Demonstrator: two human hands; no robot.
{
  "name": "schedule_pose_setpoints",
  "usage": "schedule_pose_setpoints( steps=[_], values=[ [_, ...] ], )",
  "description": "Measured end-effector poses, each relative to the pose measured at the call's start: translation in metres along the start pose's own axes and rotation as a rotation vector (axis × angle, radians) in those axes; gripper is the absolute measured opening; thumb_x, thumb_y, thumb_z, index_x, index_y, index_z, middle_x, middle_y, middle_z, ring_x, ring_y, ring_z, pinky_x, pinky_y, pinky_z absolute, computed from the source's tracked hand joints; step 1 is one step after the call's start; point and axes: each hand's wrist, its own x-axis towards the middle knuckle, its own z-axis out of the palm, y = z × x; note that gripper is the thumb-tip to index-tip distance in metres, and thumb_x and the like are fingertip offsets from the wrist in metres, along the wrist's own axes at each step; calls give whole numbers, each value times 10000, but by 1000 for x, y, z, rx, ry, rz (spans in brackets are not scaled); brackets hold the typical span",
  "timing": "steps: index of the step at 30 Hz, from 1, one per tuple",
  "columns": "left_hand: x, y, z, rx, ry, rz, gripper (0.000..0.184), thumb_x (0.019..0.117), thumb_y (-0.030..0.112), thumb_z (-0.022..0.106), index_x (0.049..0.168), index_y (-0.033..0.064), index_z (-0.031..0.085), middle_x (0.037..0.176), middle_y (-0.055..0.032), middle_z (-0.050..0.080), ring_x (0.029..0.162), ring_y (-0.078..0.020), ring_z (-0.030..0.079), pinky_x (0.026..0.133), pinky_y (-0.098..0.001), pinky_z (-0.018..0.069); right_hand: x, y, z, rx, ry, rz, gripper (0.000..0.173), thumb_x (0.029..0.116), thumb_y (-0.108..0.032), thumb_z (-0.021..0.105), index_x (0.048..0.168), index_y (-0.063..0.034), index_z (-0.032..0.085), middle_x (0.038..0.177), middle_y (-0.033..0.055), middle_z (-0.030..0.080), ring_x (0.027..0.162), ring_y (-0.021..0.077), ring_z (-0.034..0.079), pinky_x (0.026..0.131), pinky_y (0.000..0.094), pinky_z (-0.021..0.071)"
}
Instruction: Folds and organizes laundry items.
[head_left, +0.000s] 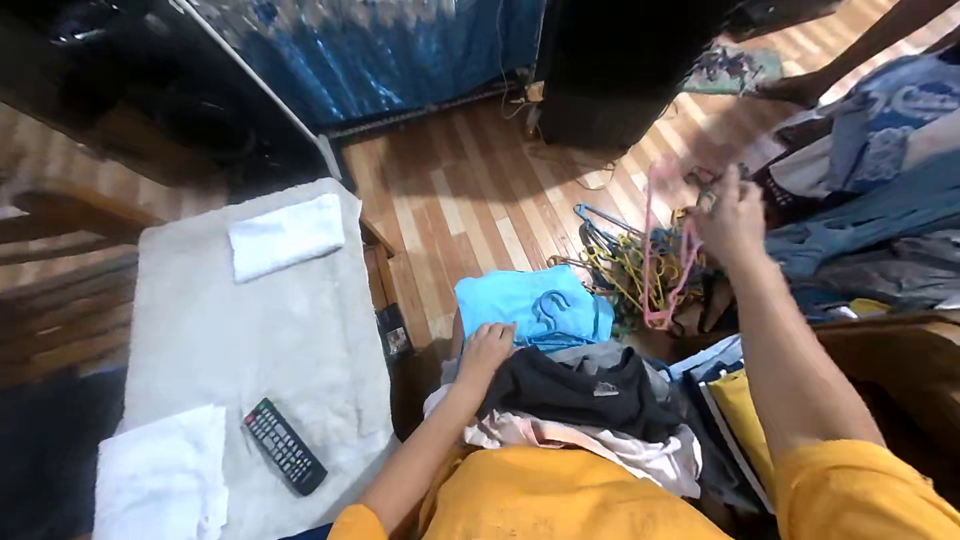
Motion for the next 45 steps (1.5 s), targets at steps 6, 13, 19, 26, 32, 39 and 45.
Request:
schedule_pose_setpoints(
  steps=[6,13,19,26,32,39,45],
  values=[
    [5,-3,11,-83,17,65,280,1044,379,569,1097,171,748,1018,-38,732,941,-204,729,812,-405,616,-86,-69,149,-52,-527,-691,574,1007,-581,524,1453,-225,577,1588,124,445,1507,395,317,1197,671,249],
    [-21,-35,-52,2,93,-91,246,1042,289,557,1086,163,763,1056,-26,742,909,-189,737,765,-430,624,-119,-65,125,-24,-111,-1047,283,985,-221,574,780,-62,686,750,98,663,808,308,681,792,512,551],
    [-61,-62,-87,-77,25,-125,208,1012,205,578,1099,190,766,1065,4,740,912,-172,732,785,-447,625,-123,-4,48,-95,400,-685,453,998,-218,543,580,-44,530,561,112,571,578,297,625,525,451,488],
    [-30,6,-75,-93,-41,55,235,1052,349,535,1121,233,727,1027,24,717,905,-149,716,753,-403,620,-101,-77,-82,97,610,-261,531,1095,-300,467,702,51,537,619,175,527,553,273,539,530,443,458],
    [-37,-13,-86,-151,19,-169,376,1079,394,460,1354,222,651,1258,-39,688,1096,-199,692,919,-442,587,-20,11,-60,272,222,228,585,1089,-427,429,1025,120,624,928,268,610,839,325,599,804,532,487],
    [-58,4,-91,-163,-120,-60,944,790,858,574,1495,232,522,1477,-54,557,1337,-263,542,1113,-526,445,-115,61,35,352,-526,62,892,923,-410,738,1619,-125,257,1638,292,217,1461,507,308,1102,711,352],
    [-90,7,-83,-331,-316,189,705,759,840,632,1305,395,633,1513,2,524,1451,-239,430,1194,-541,359,-248,17,19,528,-993,-199,1393,549,-582,947,1653,-196,192,1696,241,52,1501,410,299,1142,537,425]
  ],
)
